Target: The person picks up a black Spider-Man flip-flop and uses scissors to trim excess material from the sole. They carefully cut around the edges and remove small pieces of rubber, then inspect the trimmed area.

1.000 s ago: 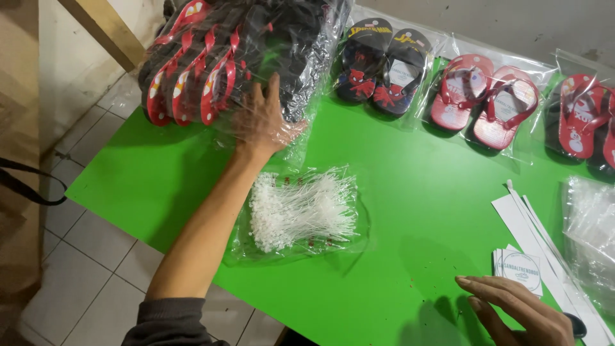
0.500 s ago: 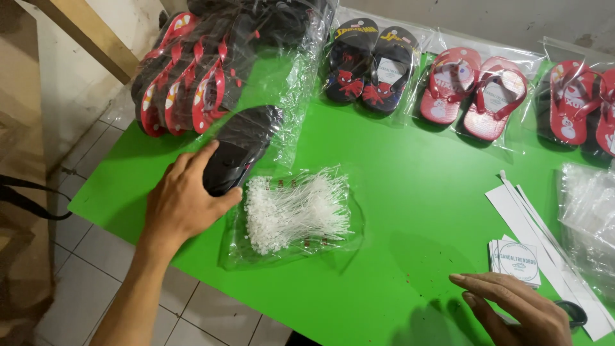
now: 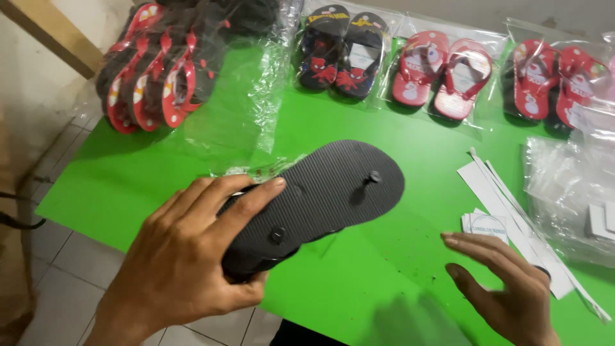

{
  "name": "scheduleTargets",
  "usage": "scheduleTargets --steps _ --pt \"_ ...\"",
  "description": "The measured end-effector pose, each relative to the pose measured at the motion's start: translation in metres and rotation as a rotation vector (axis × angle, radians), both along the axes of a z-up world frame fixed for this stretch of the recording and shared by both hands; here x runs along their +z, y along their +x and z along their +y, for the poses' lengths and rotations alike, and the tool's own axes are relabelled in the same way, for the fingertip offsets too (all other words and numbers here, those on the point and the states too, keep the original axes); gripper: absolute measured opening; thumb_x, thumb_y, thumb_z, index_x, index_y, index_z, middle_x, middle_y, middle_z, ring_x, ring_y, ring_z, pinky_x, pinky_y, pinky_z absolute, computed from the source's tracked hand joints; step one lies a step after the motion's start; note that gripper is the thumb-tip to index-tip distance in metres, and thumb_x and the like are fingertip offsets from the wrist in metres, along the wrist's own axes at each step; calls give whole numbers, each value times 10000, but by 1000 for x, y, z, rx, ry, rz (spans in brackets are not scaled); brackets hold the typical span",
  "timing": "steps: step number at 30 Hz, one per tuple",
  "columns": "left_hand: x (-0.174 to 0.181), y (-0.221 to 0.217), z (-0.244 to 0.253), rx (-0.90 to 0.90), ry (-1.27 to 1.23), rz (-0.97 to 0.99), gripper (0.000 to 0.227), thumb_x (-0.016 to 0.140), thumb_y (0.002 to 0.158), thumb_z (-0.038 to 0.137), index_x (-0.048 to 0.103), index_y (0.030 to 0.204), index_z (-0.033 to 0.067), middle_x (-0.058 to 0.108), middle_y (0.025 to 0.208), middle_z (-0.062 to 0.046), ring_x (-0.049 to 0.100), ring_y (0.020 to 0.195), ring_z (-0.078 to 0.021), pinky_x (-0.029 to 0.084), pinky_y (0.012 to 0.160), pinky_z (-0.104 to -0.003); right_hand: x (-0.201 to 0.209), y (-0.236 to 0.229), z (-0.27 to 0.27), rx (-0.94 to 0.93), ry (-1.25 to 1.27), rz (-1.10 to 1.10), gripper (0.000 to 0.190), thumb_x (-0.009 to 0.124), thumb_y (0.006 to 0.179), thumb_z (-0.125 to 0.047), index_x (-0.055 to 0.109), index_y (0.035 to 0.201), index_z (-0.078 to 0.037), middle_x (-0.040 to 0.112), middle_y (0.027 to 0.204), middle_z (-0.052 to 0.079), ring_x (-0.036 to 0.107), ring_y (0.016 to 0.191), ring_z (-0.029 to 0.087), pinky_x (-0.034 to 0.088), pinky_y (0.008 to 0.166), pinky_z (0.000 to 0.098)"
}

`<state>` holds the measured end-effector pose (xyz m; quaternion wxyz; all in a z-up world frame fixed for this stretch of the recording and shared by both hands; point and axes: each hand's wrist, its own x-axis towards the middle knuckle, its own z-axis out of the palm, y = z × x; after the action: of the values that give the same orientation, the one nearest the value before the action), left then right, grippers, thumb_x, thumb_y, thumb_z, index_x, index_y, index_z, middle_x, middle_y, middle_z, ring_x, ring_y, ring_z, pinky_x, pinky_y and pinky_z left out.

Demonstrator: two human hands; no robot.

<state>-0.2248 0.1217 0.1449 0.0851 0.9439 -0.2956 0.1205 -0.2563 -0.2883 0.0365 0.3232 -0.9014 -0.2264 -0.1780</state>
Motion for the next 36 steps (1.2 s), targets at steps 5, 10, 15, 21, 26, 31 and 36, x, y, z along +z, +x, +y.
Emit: scheduleTargets --steps 5,10,15,21,26,31,36 --pt "-11 42 -73 -367 -67 -23 1078 863 569 446 438 1515 151 589 1304 -120 595 1111 -326 488 980 -523 4 7 -5 -17 364 112 1022 876 652 -57 327 1512 -112 426 1593 223 624 1290 335 611 889 367" --pt "-37 82 -135 -576 -125 65 1101 860 592 379 362 1551 170 595 1341 -142 575 1173 -355 450 1014 -512 18 13 -30 26 151 -118 916 834 810 -238 301 1552 -175 345 1643 291 394 1557 446 411 1261 547" --pt "-59 118 -160 -617 -259 147 1200 906 691 320 155 1610 142 579 1435 -181 606 1250 -368 376 1155 -591 18 19 -43 -137 75 -111 528 855 798 -197 621 1261 -101 487 1533 270 545 1412 404 494 1158 488" --pt "-106 145 -153 -272 -271 370 1257 944 648 549 215 1609 196 409 1613 -141 377 1460 -371 269 1177 -575 4 27 -46 -274 46 -68 513 892 753 -149 642 1199 -111 558 1482 216 582 1372 344 501 1107 422" --pt "-133 156 -138 -209 -262 506 1238 920 636 577 271 1600 151 463 1554 -151 421 1422 -351 281 1169 -545 0 29 -45 -223 1 18 582 907 711 -132 636 1225 -121 538 1519 202 549 1422 347 521 1106 445" --pt "-148 163 -124 -228 -241 438 1328 922 588 641 235 1612 148 460 1561 -184 441 1412 -385 329 1151 -576 3 32 -49 -209 -87 27 624 921 682 -164 634 1235 -129 541 1541 203 569 1409 348 531 1079 437" --pt "-155 166 -111 -236 -188 225 1270 974 613 558 295 1590 114 484 1548 -185 483 1395 -374 383 1147 -551 9 32 -65 -193 -65 56 634 865 697 -69 606 1273 -15 531 1543 279 542 1446 409 506 1184 502"
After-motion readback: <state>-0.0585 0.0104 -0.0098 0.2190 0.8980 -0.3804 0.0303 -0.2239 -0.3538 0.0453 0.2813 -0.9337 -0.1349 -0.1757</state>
